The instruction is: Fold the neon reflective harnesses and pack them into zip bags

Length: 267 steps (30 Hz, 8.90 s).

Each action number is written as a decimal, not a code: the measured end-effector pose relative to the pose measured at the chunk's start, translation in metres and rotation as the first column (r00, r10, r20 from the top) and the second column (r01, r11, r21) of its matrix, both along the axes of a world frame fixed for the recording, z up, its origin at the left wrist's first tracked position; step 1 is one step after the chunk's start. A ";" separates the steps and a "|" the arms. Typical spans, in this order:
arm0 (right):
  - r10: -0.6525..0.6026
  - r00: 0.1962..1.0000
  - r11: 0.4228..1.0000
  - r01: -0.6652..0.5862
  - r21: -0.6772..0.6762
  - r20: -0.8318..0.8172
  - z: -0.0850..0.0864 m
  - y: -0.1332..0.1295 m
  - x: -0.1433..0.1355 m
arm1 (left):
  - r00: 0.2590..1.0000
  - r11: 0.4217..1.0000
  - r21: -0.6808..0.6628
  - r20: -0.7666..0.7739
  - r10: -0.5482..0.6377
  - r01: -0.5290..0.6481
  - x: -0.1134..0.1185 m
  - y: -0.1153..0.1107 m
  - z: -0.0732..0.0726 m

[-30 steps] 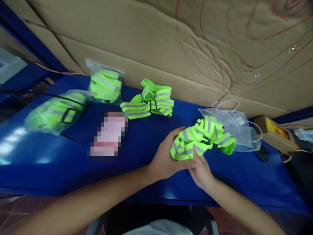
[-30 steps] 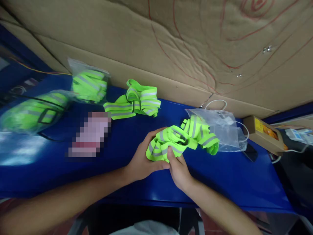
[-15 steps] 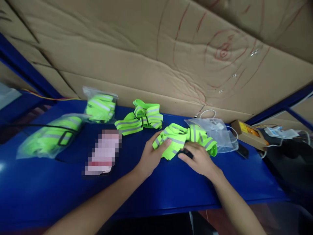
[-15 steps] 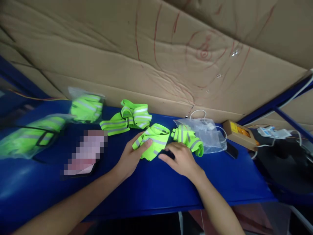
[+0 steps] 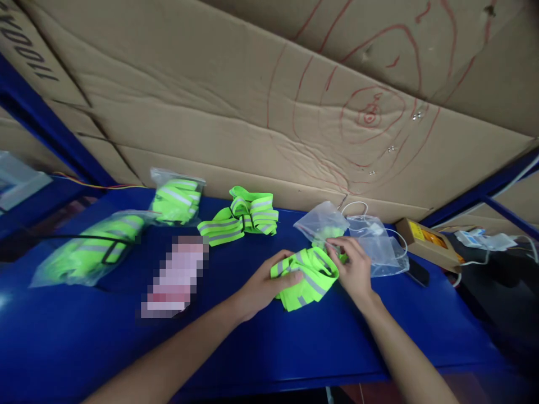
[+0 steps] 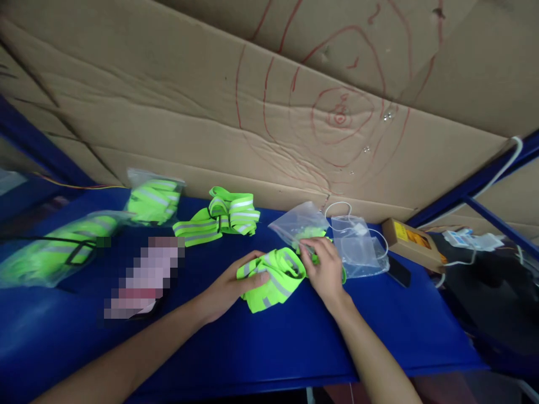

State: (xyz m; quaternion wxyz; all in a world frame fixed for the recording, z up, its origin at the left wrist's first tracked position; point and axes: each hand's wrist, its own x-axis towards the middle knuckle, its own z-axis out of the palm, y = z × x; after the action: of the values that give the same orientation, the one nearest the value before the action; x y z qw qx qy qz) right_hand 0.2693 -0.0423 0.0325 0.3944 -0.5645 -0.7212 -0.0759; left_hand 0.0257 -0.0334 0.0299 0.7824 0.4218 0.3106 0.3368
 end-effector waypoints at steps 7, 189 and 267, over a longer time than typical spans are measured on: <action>0.117 0.983 0.992 -0.123 -0.029 -0.142 -0.002 -0.011 -0.008 | 0.999 0.999 -0.031 -0.040 0.021 -0.022 0.001 0.006 -0.006; -0.017 0.733 0.806 -0.393 -0.444 -0.680 -0.006 -0.019 -0.027 | 0.922 0.901 0.296 -0.130 0.365 -0.316 -0.005 0.017 0.005; 0.172 0.859 0.797 -0.409 -0.444 -0.482 -0.004 -0.026 -0.032 | 0.949 0.881 0.471 -0.260 0.180 -0.038 -0.002 0.007 -0.012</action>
State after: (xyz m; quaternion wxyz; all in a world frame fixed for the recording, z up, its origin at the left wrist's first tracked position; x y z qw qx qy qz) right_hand 0.2377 -0.0688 0.0286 0.3743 -0.5334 -0.6913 0.3123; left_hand 0.0237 -0.0261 0.0176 0.5840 0.6225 0.3591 0.3775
